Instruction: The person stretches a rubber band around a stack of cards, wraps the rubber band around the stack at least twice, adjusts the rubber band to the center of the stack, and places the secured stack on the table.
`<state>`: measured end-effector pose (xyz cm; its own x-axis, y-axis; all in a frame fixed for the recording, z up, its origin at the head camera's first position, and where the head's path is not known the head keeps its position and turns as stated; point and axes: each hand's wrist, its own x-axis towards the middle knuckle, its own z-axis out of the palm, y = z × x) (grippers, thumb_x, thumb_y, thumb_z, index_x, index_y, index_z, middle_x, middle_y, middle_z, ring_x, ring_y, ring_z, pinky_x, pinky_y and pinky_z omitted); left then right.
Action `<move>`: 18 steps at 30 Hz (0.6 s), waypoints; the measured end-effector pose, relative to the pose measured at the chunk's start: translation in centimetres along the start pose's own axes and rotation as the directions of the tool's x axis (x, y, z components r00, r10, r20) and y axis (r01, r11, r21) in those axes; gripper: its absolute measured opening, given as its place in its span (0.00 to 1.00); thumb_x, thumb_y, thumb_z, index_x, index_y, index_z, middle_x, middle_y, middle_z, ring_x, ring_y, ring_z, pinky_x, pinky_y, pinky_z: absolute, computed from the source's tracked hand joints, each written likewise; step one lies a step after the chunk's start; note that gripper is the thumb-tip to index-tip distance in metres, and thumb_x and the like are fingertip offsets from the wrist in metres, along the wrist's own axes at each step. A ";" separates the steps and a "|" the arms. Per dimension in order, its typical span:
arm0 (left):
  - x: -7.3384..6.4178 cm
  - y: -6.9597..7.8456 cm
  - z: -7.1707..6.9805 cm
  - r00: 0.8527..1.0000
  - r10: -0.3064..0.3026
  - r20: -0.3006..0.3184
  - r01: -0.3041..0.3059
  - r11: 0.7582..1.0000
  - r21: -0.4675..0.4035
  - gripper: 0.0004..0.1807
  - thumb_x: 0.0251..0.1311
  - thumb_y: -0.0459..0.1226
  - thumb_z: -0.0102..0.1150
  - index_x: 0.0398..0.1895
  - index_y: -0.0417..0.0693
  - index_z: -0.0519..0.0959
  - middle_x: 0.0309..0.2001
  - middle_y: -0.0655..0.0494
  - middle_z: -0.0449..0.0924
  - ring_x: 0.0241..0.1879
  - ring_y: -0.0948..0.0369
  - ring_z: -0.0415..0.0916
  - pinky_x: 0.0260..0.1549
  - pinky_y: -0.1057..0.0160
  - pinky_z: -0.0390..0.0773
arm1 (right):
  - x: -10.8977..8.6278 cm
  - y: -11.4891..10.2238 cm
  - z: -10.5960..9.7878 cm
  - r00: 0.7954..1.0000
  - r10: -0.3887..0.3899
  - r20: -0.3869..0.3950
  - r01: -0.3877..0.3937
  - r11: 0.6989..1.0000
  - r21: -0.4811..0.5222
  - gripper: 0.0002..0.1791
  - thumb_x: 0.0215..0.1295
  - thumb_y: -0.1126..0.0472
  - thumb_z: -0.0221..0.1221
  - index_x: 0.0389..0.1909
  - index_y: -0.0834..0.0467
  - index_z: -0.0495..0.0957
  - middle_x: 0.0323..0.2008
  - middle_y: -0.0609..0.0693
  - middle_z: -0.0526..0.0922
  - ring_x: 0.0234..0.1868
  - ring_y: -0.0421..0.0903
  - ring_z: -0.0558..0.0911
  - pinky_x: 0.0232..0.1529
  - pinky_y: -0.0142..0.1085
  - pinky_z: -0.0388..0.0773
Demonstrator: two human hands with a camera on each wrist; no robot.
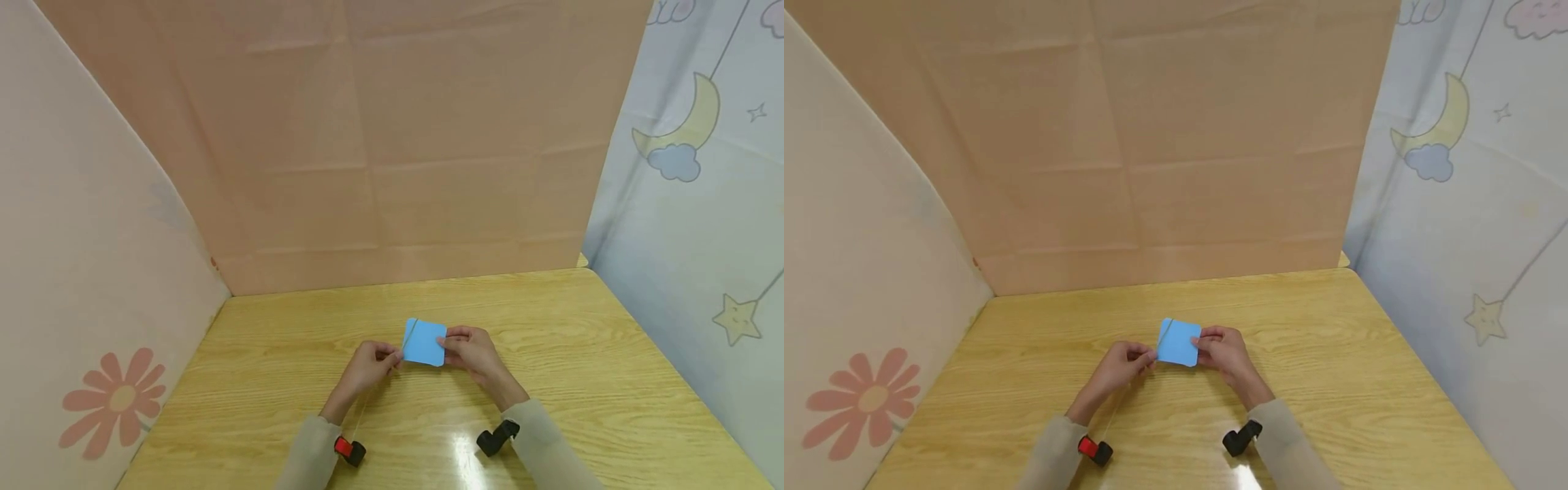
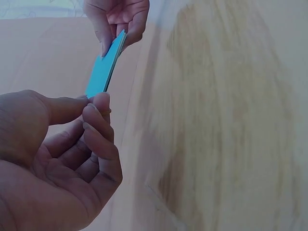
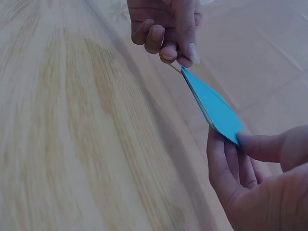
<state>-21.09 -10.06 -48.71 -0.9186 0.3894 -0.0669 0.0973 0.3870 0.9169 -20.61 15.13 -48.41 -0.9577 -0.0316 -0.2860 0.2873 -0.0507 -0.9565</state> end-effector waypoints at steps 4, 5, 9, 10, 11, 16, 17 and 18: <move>-0.2 -0.1 0.2 1.000 0.003 0.002 -0.003 1.000 -0.001 0.13 0.77 0.36 0.58 0.45 0.35 0.88 0.38 0.39 0.89 0.31 0.56 0.80 0.29 0.67 0.79 | -0.1 0.0 0.1 1.000 -0.013 -0.016 0.013 1.000 0.002 0.21 0.73 0.65 0.65 0.60 0.71 0.74 0.38 0.52 0.85 0.36 0.44 0.87 0.40 0.39 0.89; -0.2 -0.2 0.3 1.000 0.003 0.002 -0.003 1.000 0.004 0.13 0.77 0.36 0.58 0.45 0.35 0.88 0.38 0.40 0.89 0.31 0.57 0.80 0.29 0.68 0.79 | -0.1 0.0 0.2 1.000 -0.014 -0.021 0.014 1.000 0.003 0.21 0.72 0.65 0.65 0.60 0.71 0.74 0.37 0.51 0.85 0.35 0.44 0.87 0.40 0.39 0.89; -0.4 -0.3 0.5 1.000 0.007 0.004 -0.007 1.000 0.014 0.13 0.77 0.37 0.59 0.43 0.36 0.89 0.37 0.42 0.90 0.32 0.57 0.81 0.30 0.68 0.81 | 0.1 0.1 0.3 0.999 -0.012 -0.043 0.012 1.000 0.015 0.19 0.71 0.66 0.66 0.57 0.71 0.75 0.35 0.50 0.86 0.34 0.43 0.87 0.38 0.39 0.89; -0.4 -0.3 0.6 1.000 0.006 0.006 -0.006 1.000 0.015 0.14 0.77 0.38 0.59 0.42 0.36 0.89 0.37 0.42 0.90 0.31 0.57 0.81 0.30 0.67 0.81 | 0.1 0.1 0.3 0.999 -0.011 -0.048 0.012 1.000 0.017 0.19 0.71 0.66 0.66 0.57 0.71 0.75 0.35 0.50 0.86 0.34 0.43 0.87 0.38 0.38 0.89; -0.5 -0.4 0.7 1.000 0.008 0.009 -0.008 1.000 0.017 0.14 0.77 0.39 0.59 0.41 0.36 0.89 0.37 0.42 0.90 0.31 0.58 0.80 0.30 0.67 0.81 | 0.2 0.2 0.4 0.999 -0.011 -0.051 0.012 1.000 0.017 0.18 0.71 0.67 0.66 0.56 0.70 0.75 0.34 0.50 0.86 0.34 0.43 0.87 0.37 0.38 0.89; -0.8 -0.6 1.0 1.000 0.004 0.029 -0.005 1.000 0.012 0.15 0.77 0.40 0.60 0.39 0.37 0.89 0.35 0.44 0.89 0.30 0.60 0.79 0.30 0.68 0.80 | 0.2 0.1 0.4 0.998 -0.013 -0.059 0.015 1.000 0.021 0.17 0.71 0.67 0.66 0.55 0.69 0.76 0.33 0.48 0.85 0.33 0.42 0.86 0.36 0.37 0.88; -0.8 -0.7 1.1 0.999 0.001 0.034 -0.002 1.000 0.012 0.15 0.77 0.41 0.60 0.39 0.38 0.89 0.35 0.45 0.89 0.30 0.61 0.80 0.30 0.68 0.81 | 0.2 0.1 0.4 0.998 -0.013 -0.055 0.014 1.000 0.023 0.17 0.71 0.66 0.67 0.55 0.69 0.76 0.33 0.48 0.85 0.33 0.42 0.86 0.37 0.37 0.88; -0.9 -0.8 1.1 0.999 -0.004 0.037 0.004 1.000 0.010 0.15 0.77 0.41 0.60 0.38 0.38 0.89 0.35 0.46 0.89 0.30 0.61 0.80 0.30 0.68 0.81 | 0.2 0.1 0.4 0.999 -0.013 -0.053 0.014 1.000 0.024 0.17 0.71 0.66 0.67 0.55 0.69 0.76 0.33 0.48 0.85 0.33 0.42 0.86 0.37 0.37 0.88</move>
<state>-19.93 -9.77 -49.78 -0.9041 0.4187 -0.0855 0.0977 0.3973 0.9125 -20.75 14.70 -48.50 -0.9608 0.0216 -0.2763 0.2741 -0.0746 -0.9588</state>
